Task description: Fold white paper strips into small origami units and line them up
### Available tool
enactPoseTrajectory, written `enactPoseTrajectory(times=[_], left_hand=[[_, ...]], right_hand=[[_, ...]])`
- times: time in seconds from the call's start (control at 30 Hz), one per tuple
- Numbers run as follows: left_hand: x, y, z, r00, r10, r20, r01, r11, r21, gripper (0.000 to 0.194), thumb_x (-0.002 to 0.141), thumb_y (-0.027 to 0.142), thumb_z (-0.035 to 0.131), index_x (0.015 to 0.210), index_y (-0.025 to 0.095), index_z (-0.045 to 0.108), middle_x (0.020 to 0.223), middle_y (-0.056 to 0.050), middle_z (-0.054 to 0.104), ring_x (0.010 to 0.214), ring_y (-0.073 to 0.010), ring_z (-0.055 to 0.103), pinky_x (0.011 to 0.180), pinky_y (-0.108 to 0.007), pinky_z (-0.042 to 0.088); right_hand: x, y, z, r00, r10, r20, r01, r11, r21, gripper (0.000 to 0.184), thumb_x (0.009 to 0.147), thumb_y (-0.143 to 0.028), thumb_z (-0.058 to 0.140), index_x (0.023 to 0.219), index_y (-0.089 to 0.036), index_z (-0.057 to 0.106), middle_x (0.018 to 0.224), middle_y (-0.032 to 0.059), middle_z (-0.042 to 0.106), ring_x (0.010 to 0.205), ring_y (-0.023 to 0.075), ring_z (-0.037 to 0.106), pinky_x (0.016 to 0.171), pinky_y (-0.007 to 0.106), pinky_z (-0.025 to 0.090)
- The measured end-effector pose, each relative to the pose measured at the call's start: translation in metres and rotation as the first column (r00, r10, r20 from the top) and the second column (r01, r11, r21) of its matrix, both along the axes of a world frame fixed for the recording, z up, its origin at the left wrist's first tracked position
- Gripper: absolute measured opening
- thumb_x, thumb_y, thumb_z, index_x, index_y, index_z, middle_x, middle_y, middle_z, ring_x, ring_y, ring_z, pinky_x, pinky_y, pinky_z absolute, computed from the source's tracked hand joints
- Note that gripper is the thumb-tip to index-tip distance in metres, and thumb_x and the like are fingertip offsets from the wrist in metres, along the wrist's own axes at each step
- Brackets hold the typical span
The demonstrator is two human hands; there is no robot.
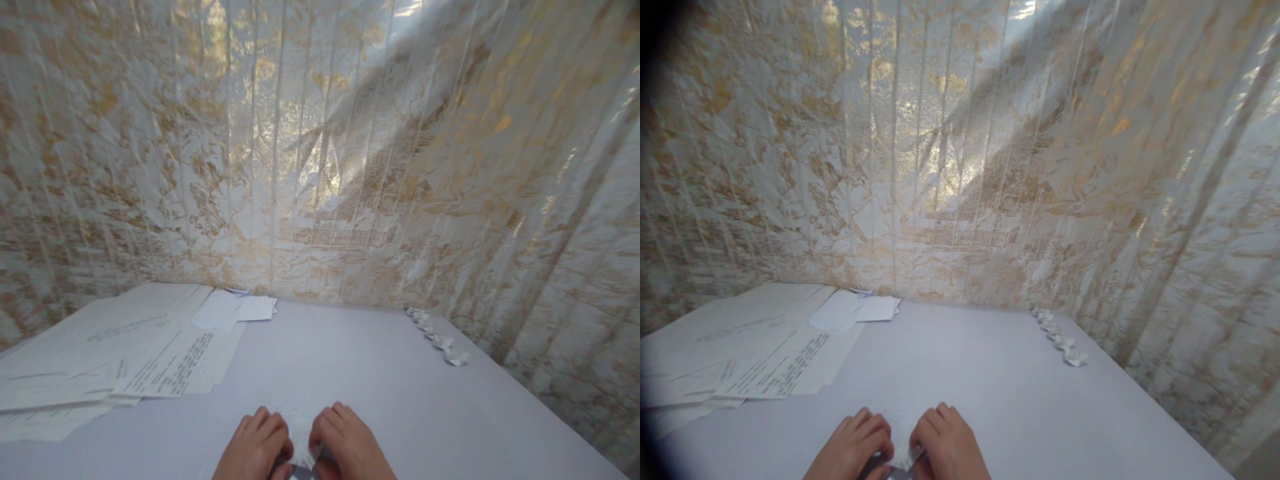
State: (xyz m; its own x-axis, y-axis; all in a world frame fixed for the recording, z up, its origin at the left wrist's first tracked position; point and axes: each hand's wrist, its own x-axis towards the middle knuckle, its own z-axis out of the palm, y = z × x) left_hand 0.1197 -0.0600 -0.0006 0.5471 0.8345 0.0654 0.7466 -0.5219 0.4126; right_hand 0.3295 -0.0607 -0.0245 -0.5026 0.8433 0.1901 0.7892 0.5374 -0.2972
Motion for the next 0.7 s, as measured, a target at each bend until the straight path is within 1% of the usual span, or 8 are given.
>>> enactPoseTrajectory(times=[0.1, 0.2, 0.27, 0.37, 0.53, 0.7], left_hand=[[-0.001, -0.002, 0.001, 1.0, 0.004, -0.001, -0.004, 0.999, 0.048, 0.009, 0.088, 0.018, 0.063, 0.087, 0.023, 0.07, 0.103, -0.003, 0.073, 0.101, -0.0266, 0.06, 0.089, -0.04, 0.044], [0.001, -0.002, -0.002, 0.997, 0.053, 0.06, -0.058, 0.994, 0.091, 0.011, 0.091, 0.021, 0.061, 0.083, 0.022, 0.069, 0.099, -0.004, 0.071, 0.099, -0.0266, 0.06, 0.086, -0.04, 0.043], [0.003, -0.001, -0.003, 0.992, 0.095, 0.084, -0.102, 0.991, 0.09, 0.013, 0.091, 0.02, 0.059, 0.081, 0.021, 0.068, 0.097, -0.005, 0.069, 0.098, -0.0264, 0.059, 0.085, -0.04, 0.043], [0.007, -0.001, -0.001, 0.986, 0.138, 0.09, -0.146, 0.985, 0.089, 0.015, 0.09, 0.016, 0.056, 0.08, 0.02, 0.067, 0.097, -0.005, 0.067, 0.098, -0.0261, 0.059, 0.084, -0.04, 0.042], [0.011, -0.002, 0.003, 0.984, 0.165, 0.072, -0.17, 0.983, 0.069, 0.016, 0.091, 0.022, 0.055, 0.078, 0.022, 0.066, 0.1, -0.005, 0.066, 0.102, -0.0274, 0.058, 0.089, -0.042, 0.04], [0.011, -0.002, -0.004, 0.982, 0.177, 0.063, -0.184, 0.975, 0.121, 0.011, 0.089, 0.022, 0.056, 0.08, 0.021, 0.062, 0.099, -0.006, 0.064, 0.099, -0.0278, 0.057, 0.087, -0.042, 0.039]], right_hand=[[0.008, -0.002, 0.011, 0.987, -0.002, -0.162, -0.013, 0.995, -0.095, 0.019, 0.076, -0.007, 0.079, 0.086, -0.022, 0.073, 0.098, 0.0009, 0.071, 0.095, 0.0197, 0.062, 0.092, 0.031, 0.04], [0.01, 0.0, 0.018, 0.952, -0.097, -0.291, 0.051, 0.986, -0.162, 0.015, 0.081, -0.007, 0.078, 0.08, -0.022, 0.073, 0.091, -0.0016, 0.069, 0.093, 0.0175, 0.061, 0.097, 0.033, 0.037], [0.007, 0.001, 0.021, 0.931, -0.176, -0.321, 0.115, 0.973, -0.201, 0.015, 0.083, -0.009, 0.076, 0.076, -0.021, 0.071, 0.087, -0.0014, 0.067, 0.093, 0.0183, 0.059, 0.094, 0.033, 0.037], [0.001, 0.002, 0.025, 0.917, -0.235, -0.322, 0.168, 0.961, -0.222, 0.016, 0.085, -0.01, 0.073, 0.073, -0.019, 0.069, 0.085, -0.0006, 0.066, 0.093, 0.0193, 0.058, 0.092, 0.033, 0.038], [-0.007, 0.002, 0.024, 0.932, -0.257, -0.255, 0.215, 0.96, -0.179, 0.015, 0.083, -0.006, 0.07, 0.076, -0.019, 0.067, 0.089, 0.0007, 0.066, 0.092, 0.0204, 0.056, 0.091, 0.034, 0.037], [-0.009, 0.001, 0.021, 0.937, -0.27, -0.222, 0.245, 0.96, -0.134, 0.015, 0.081, -0.005, 0.069, 0.079, -0.02, 0.064, 0.092, 0.0011, 0.066, 0.093, 0.0213, 0.055, 0.088, 0.034, 0.037]])
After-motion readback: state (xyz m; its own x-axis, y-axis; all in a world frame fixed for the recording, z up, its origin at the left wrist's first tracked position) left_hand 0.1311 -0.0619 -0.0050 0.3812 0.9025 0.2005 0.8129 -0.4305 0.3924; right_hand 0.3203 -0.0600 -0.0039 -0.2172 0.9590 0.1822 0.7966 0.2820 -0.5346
